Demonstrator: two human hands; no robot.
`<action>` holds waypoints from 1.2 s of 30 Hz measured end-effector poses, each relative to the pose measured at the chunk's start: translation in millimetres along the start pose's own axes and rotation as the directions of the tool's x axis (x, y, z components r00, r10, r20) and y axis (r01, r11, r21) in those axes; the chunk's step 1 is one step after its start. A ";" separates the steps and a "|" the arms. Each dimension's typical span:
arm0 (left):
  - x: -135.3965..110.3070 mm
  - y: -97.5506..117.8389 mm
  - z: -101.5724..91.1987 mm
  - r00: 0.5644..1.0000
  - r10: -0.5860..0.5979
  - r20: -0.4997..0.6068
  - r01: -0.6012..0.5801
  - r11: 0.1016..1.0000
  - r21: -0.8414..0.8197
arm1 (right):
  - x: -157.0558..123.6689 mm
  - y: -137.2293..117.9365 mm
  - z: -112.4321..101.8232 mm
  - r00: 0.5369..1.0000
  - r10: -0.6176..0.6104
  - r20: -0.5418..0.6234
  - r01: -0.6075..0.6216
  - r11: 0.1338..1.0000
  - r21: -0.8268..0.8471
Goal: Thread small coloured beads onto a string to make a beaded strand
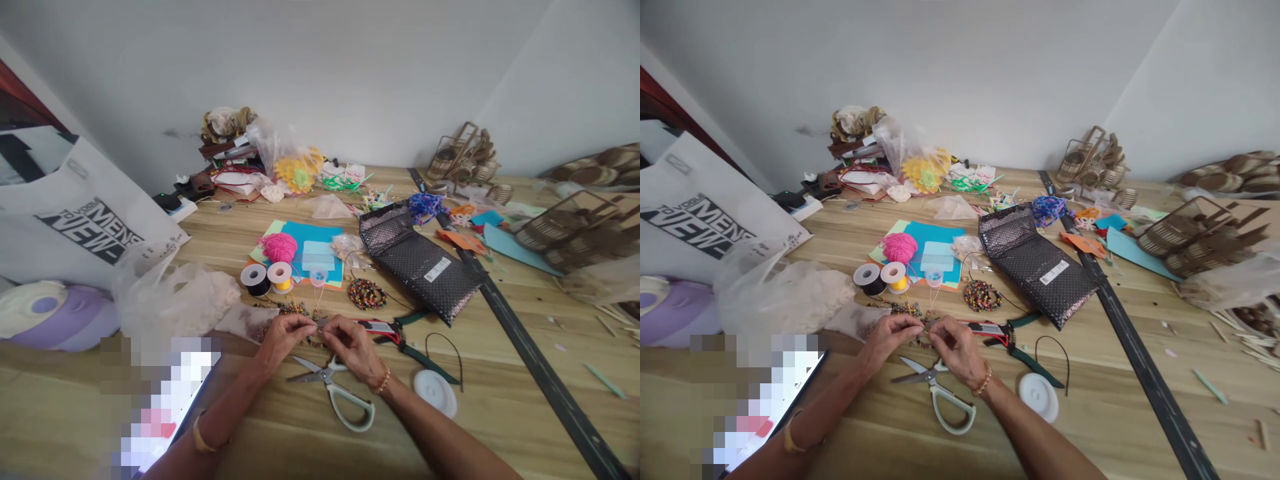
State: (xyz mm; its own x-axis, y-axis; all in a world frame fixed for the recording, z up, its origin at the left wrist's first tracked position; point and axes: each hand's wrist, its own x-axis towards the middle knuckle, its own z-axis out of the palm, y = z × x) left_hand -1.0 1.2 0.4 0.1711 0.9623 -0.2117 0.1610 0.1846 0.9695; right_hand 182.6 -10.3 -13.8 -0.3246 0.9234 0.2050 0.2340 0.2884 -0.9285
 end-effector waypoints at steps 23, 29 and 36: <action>0.2 0.2 1.7 0.999 0.044 0.012 -0.044 0.997 0.068 | 1.7 -2.9 -0.8 0.999 -0.052 -0.014 0.052 0.998 -0.031; 0.8 -1.1 2.5 0.998 0.066 0.019 -0.067 0.993 0.094 | 1.5 -2.5 -0.6 0.999 -0.047 -0.015 0.046 0.999 -0.018; -0.3 -3.9 4.1 0.995 0.097 0.025 -0.099 0.989 0.112 | 1.1 1.3 0.9 0.999 -0.048 -0.017 0.047 0.999 -0.006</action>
State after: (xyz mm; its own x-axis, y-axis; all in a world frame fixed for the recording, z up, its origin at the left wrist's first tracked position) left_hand 2.2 -0.6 -3.8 0.2099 0.9703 -0.1200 0.2509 0.0652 0.9658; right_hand 181.8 -9.1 -15.1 -0.3197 0.9128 0.2541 0.2235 0.3333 -0.9160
